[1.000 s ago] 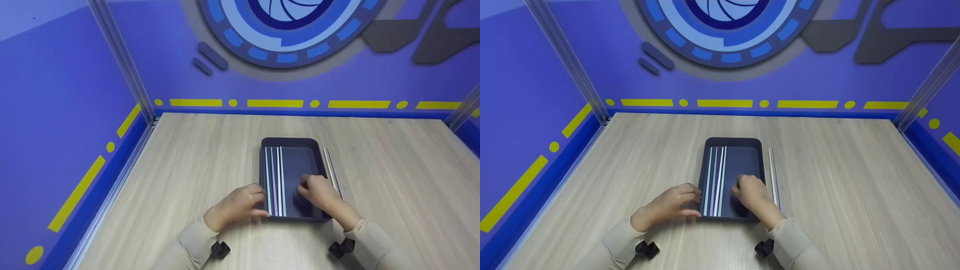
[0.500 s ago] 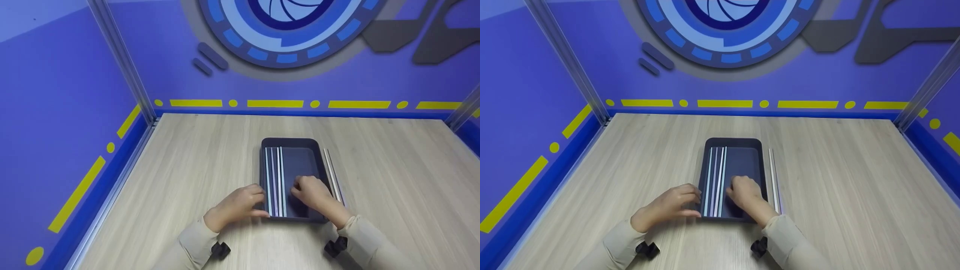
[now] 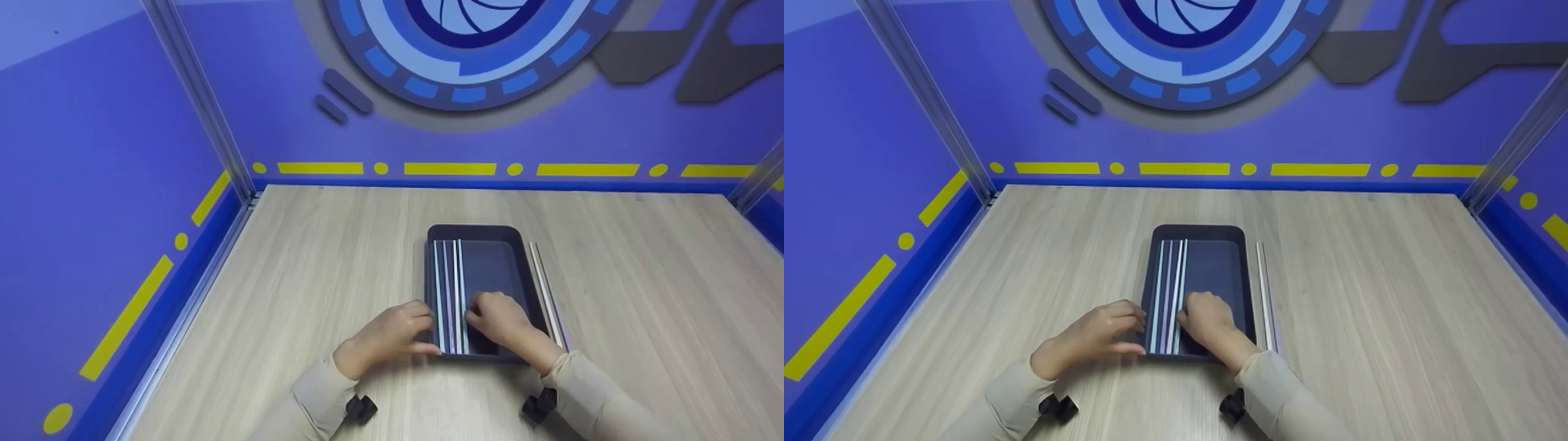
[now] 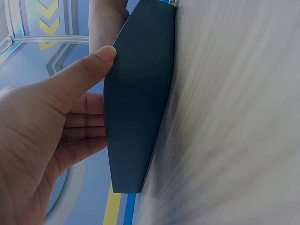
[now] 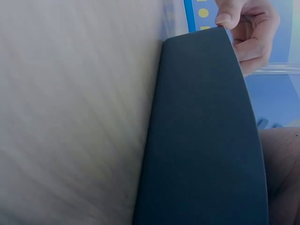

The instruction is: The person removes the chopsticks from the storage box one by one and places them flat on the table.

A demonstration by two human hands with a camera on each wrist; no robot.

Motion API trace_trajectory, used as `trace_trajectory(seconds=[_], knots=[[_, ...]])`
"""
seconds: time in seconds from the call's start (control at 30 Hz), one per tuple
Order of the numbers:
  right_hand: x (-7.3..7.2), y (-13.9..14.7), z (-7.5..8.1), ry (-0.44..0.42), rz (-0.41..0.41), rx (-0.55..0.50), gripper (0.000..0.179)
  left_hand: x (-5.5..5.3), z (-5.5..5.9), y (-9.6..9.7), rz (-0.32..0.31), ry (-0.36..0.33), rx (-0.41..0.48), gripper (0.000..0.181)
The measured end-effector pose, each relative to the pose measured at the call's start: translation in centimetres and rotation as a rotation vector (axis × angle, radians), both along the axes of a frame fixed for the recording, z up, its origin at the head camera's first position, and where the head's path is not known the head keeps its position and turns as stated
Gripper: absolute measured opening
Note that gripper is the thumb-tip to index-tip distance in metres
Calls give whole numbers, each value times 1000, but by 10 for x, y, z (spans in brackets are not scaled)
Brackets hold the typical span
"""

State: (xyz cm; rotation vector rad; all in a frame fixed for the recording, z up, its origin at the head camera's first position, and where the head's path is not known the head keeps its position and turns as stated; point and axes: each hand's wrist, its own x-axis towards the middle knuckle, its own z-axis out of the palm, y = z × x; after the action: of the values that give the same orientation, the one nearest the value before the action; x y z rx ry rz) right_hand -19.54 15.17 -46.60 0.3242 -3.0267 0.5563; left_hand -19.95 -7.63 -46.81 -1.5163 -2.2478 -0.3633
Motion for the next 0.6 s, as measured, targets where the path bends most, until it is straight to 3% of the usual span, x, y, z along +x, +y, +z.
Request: trace_trajectory(seconds=[0.6], knots=[[-2, -12, -2, -35, -66, 54, 32, 0, 0, 0, -14, 4, 18, 37]])
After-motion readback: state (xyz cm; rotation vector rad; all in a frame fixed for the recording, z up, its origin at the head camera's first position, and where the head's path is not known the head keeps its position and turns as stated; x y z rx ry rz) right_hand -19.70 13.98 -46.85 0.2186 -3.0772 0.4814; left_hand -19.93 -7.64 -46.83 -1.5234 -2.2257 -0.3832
